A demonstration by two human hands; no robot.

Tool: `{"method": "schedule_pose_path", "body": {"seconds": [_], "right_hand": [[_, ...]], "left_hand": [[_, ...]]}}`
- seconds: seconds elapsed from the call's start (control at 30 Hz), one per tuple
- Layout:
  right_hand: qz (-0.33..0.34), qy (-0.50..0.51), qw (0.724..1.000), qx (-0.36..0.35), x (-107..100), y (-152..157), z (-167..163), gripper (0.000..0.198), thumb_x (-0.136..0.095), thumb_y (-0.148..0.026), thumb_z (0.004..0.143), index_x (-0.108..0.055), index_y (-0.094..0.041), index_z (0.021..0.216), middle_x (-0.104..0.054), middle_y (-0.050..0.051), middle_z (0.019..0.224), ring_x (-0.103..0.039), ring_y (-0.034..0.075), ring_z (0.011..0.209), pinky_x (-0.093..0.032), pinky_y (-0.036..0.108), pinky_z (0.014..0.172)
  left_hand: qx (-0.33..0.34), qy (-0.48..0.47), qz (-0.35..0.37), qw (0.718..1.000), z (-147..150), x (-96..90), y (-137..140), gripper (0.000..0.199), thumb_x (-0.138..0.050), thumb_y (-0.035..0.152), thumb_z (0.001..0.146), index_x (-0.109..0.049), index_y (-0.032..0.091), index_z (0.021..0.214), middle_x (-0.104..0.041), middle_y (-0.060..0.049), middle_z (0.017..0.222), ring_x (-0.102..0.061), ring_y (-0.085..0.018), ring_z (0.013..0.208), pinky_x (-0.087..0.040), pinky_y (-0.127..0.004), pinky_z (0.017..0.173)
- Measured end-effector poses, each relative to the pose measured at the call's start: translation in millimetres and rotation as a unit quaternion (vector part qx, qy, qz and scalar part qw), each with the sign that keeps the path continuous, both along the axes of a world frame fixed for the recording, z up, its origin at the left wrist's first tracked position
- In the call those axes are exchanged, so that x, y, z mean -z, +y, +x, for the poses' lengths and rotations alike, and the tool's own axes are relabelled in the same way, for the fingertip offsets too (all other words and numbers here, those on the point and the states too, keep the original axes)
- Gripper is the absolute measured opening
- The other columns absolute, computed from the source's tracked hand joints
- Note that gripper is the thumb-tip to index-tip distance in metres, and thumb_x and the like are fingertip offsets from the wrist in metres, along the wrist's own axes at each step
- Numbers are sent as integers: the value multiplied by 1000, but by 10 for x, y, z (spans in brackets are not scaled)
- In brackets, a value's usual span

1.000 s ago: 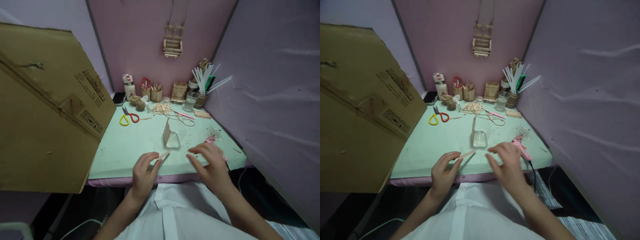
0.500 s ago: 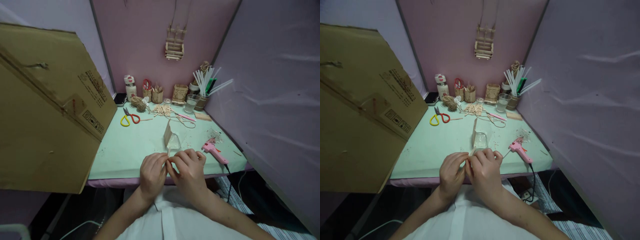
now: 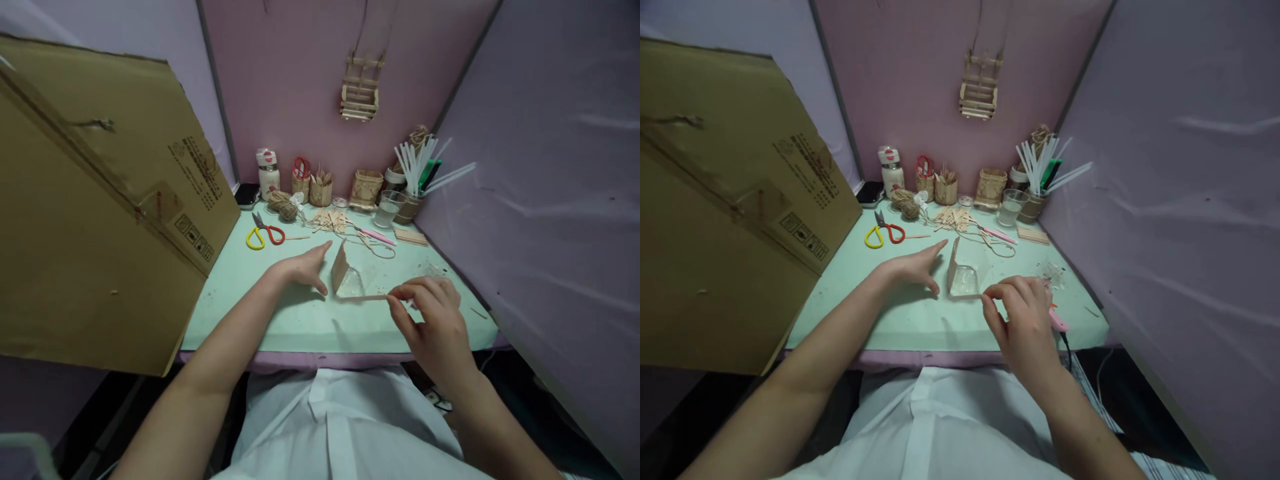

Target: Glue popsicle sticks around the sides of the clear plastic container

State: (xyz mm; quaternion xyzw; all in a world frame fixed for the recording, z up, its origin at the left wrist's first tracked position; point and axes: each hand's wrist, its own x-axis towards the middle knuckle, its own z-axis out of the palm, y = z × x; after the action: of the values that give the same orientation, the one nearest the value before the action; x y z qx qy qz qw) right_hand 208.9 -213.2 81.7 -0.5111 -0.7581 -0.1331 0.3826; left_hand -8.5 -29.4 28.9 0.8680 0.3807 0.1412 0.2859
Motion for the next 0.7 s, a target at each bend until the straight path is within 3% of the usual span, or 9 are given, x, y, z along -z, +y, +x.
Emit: {"method": "schedule_pose_path", "body": {"seconds": [0.1, 0.23, 0.4, 0.7], "right_hand": [[-10, -10, 1000, 2, -6, 50, 70, 8, -54, -25, 95, -56, -23, 87, -62, 4, 83, -49, 22, 83, -37, 37, 78], [-31, -42, 999, -4, 17, 151, 111, 12, -51, -28, 97, -56, -22, 88, -62, 5, 85, -48, 22, 85, -37, 38, 80], [-46, -96, 994, -3, 62, 281, 77, 17, -47, -29, 98, -59, -22, 88, -63, 6, 87, -46, 23, 84, -33, 38, 78], [-49, -171, 984, -1, 94, 439, 44, 14, -48, -24, 98, -59, -20, 89, -63, 6, 88, -47, 23, 88, -29, 36, 78]], "left_hand": [[43, 21, -15, 999, 156, 138, 169, 128, -89, 45, 41, -27, 17, 149, -44, -20, 148, -44, -41, 135, -39, -50, 109], [38, 26, -16, 999, 222, 248, 121, 118, -86, 49, 46, -29, 19, 146, -54, -15, 137, -49, -40, 127, -41, -49, 105], [34, -11, 8, 999, 218, 259, 58, 117, -86, 47, 46, -29, 21, 145, -52, -14, 138, -48, -39, 128, -40, -49, 105], [19, 2, 17, 1000, 264, 286, 6, 126, -86, 52, 45, -23, 17, 149, -51, -18, 139, -45, -40, 130, -35, -49, 108]]}}
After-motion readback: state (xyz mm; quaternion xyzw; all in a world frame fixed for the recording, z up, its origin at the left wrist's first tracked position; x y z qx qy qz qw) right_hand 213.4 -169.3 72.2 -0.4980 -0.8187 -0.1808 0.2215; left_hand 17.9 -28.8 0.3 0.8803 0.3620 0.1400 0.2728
